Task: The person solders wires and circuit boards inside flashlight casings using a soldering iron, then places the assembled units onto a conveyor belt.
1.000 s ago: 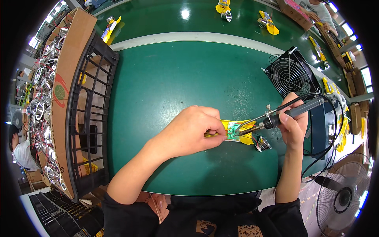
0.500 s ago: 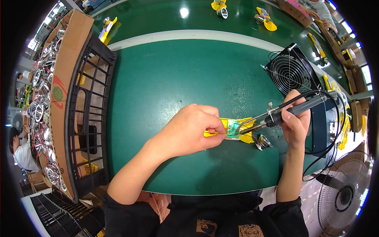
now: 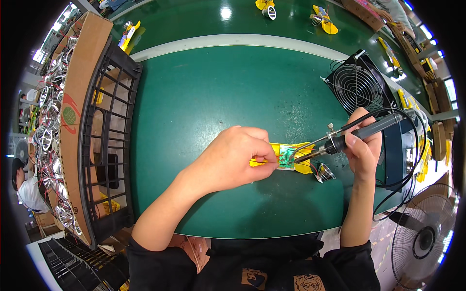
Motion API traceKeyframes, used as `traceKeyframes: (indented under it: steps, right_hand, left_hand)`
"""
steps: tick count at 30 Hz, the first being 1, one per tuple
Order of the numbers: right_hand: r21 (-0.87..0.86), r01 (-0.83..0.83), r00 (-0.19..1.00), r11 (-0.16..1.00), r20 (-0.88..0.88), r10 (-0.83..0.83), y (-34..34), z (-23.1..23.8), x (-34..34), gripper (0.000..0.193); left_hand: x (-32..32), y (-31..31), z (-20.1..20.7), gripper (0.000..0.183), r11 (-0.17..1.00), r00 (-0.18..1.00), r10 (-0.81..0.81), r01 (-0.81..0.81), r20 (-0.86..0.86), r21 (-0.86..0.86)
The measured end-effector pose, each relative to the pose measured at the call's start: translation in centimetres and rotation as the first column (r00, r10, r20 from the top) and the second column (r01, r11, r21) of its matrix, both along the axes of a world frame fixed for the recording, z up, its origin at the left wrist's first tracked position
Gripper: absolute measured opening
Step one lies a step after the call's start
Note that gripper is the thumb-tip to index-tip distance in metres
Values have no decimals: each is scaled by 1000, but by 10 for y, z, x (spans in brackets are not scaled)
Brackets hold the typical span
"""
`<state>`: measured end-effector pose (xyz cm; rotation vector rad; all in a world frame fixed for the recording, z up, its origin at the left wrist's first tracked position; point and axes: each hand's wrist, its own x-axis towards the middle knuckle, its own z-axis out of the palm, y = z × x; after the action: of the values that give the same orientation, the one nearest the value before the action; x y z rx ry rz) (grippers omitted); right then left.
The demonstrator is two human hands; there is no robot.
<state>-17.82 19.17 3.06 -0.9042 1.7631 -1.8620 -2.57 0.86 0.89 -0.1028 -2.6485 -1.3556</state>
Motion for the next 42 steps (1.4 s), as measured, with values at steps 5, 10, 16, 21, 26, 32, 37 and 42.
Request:
traceKeyframes:
  steps: [5,10,16,21,26,32,37,42]
  right_hand:
    - [-2,1,1000,1000,-1,-1,-1,0,0,18]
    - [23,11,1000,1000,-2,-11,-1,0,-1,19]
    - [-70,47,998,996,44,-44,0,-6,-5,20]
    - [-159,64,996,985,76,-53,1,1,-8,19]
    - [-161,56,996,985,83,-43,2,-2,-10,18]
    - [-220,137,982,966,157,-103,-1,-4,-9,15]
    - [-352,302,953,886,106,-282,-6,-15,-13,14]
    - [-442,425,899,790,105,-425,-11,-37,-19,17]
  left_hand:
    - [0,0,0,6,1000,1000,-1,1,8,1]
    - [-1,-1,1,6,1000,1000,-4,4,15,-2]
    - [0,0,3,6,1000,999,7,-7,35,3]
    - [0,1,2,6,1000,1000,3,-3,28,25]
    - [0,2,1,7,1000,1000,5,-5,19,23]
    - [0,5,-1,7,999,999,34,-34,-32,-3]
    - [0,5,-3,7,997,996,76,-76,-36,9]
    - [3,5,-1,6,994,992,105,-106,-70,-9]
